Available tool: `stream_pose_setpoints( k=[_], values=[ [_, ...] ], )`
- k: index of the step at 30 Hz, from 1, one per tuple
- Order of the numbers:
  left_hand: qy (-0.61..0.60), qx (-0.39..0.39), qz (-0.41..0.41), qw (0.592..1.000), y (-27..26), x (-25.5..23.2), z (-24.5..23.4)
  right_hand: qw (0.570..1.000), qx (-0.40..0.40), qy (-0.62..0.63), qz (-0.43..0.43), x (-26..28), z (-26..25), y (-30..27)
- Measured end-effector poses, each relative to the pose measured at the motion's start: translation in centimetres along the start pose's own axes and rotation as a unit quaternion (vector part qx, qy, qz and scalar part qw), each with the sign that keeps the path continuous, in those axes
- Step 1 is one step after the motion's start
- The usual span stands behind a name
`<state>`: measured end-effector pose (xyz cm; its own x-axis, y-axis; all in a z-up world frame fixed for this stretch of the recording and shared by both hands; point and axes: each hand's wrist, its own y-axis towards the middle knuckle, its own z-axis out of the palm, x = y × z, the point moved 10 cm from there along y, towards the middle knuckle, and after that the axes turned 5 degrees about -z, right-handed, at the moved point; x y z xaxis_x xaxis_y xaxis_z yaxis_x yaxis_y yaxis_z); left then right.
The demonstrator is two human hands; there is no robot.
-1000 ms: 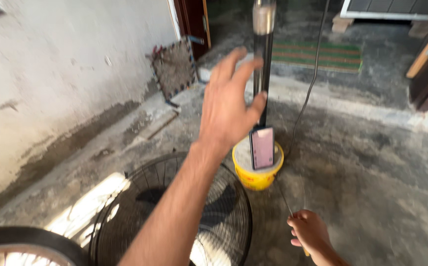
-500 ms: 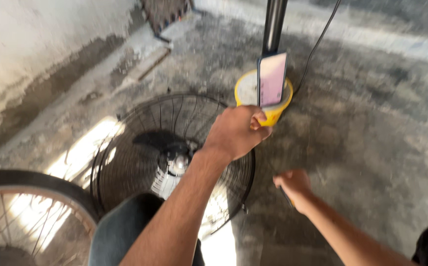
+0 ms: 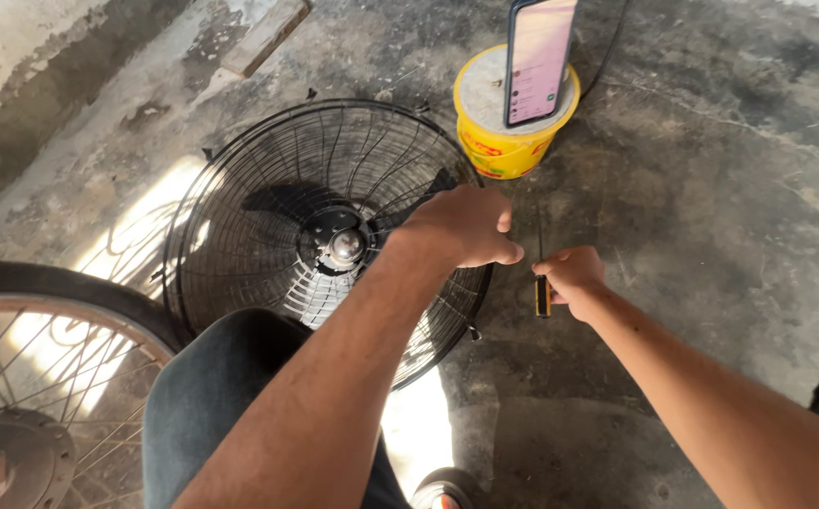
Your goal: The person uses a screwdriver to remove screws from the rear housing of a standing electric fan, then detaches the rear grille. They reattach the rear grille and tighten the screws to secure it. The person handles the fan housing, grille, and screws throughout the process.
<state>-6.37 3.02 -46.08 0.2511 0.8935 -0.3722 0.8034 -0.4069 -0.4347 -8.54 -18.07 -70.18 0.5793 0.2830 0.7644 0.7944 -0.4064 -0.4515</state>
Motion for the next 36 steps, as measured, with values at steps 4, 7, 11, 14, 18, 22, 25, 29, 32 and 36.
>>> stream_pose_setpoints(
  k=[4, 7, 11, 14, 18, 22, 25, 29, 32, 36],
  values=[
    [0.036, 0.006, -0.020, 0.999, 0.0, 0.2, 0.4, 0.997, -0.037, -0.060, -0.022, -0.4, -0.2, 1.0],
    [0.053, 0.016, -0.034, 0.998, -0.1, 0.6, 0.3, 0.978, -0.109, -0.141, -0.105, 1.6, -0.9, 0.3],
    [0.071, 0.029, -0.042, 0.996, -0.2, 1.0, -0.1, 0.964, -0.057, -0.208, -0.156, 4.7, 1.9, -2.2],
    [0.088, 0.030, -0.047, 0.995, -0.2, 1.1, -0.7, 0.982, 0.024, -0.145, -0.119, 6.4, 5.3, -4.8],
    [0.072, 0.030, -0.060, 0.995, -0.3, 1.2, -1.2, 0.987, 0.069, -0.110, -0.092, 8.3, 6.4, -7.8],
    [0.069, 0.027, -0.055, 0.996, -0.2, 1.2, -1.2, 0.977, 0.080, -0.164, -0.114, 9.3, 6.7, -8.6],
    [0.066, 0.026, -0.052, 0.996, 0.3, 1.3, -1.3, 0.965, 0.065, -0.196, -0.158, 10.3, 6.7, -8.5],
    [0.051, 0.016, -0.051, 0.997, 0.5, 1.7, -1.6, 0.991, 0.081, -0.067, -0.087, 9.5, 7.1, -8.7],
    [0.046, 0.008, -0.049, 0.998, 0.5, 1.9, -1.8, 0.990, 0.104, 0.013, -0.094, 10.4, 7.5, -9.5],
    [0.044, 0.003, -0.054, 0.998, 0.4, 2.1, -2.1, 0.989, 0.126, 0.066, -0.043, 10.3, 8.1, -10.2]
  ],
)
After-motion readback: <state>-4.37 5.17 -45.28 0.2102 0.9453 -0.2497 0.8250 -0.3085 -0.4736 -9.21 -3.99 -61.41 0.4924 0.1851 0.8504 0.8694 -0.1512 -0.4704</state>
